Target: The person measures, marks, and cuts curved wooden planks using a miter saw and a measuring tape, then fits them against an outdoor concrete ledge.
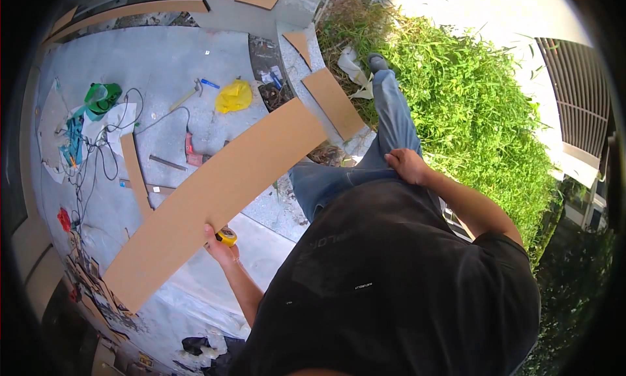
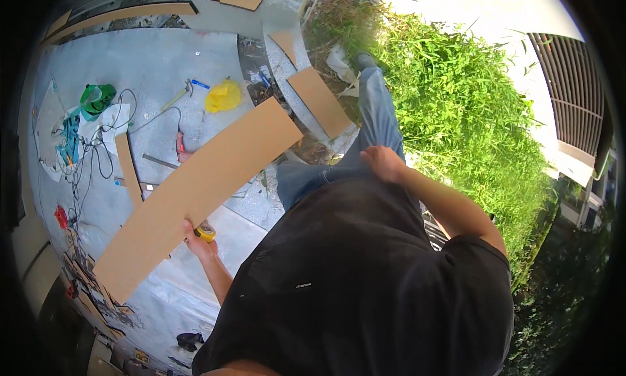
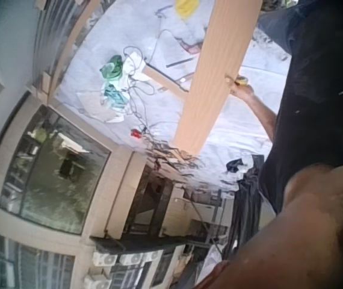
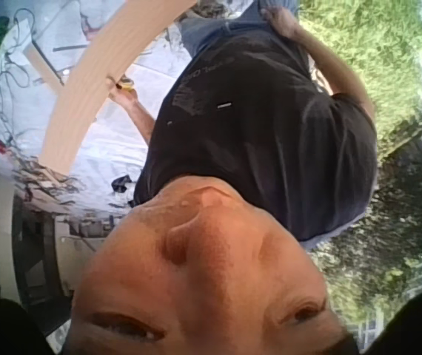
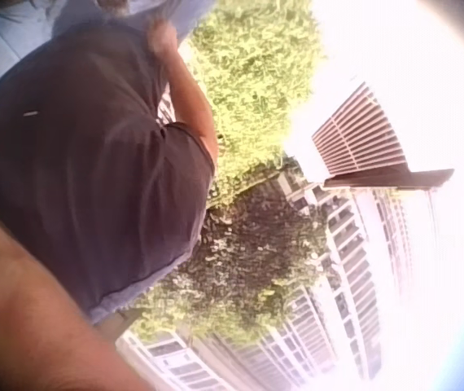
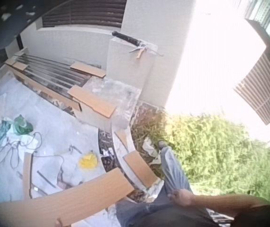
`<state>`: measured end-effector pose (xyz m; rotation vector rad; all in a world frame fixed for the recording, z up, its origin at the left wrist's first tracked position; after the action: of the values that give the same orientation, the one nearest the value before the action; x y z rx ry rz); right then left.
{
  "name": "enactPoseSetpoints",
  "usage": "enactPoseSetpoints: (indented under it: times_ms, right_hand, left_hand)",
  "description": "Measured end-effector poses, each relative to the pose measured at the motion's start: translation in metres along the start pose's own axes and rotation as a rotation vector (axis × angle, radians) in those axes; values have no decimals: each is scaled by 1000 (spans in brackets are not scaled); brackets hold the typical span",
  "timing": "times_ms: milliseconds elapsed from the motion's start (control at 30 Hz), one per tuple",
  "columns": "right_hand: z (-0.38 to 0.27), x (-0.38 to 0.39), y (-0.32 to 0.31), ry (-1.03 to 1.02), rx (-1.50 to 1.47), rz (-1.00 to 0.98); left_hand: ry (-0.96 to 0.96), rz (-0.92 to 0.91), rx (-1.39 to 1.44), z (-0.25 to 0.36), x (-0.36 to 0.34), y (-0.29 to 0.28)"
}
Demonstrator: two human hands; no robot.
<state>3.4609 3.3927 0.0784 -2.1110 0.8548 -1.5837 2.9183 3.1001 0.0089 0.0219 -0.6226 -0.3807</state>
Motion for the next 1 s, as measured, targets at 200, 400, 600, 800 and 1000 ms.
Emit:
enactPoseSetpoints:
  times_ms: [200, 400, 600, 800, 1000]
  right_hand:
    - [48, -51, -79, 59, -29, -67]
    - [170, -251, -86, -214, 91, -165]
    - [306, -386, -122, -187, -81, -537]
    - [373, -392, -225, -100, -143, -638]
    - [390, -415, -306, -90, -89, -499]
  left_hand:
    - [-16, 99, 85, -55, -5, 54]
    - [203, 154, 42, -94, -1, 190]
    - [315, 320, -5, -147, 80, 399]
    - [391, 398, -91, -118, 150, 557]
    - [541, 543, -124, -82, 165, 583]
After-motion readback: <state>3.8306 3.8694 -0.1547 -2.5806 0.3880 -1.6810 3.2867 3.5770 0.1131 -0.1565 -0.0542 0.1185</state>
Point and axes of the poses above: each hand's wrist, its own x-axis away from the middle knuckle, its own y-axis out of the palm, z = x × y, the point moved 10 cm from there along -x, towards the middle knuckle, and after that the axes turned 3 degrees about z, right-handed, at the moved point
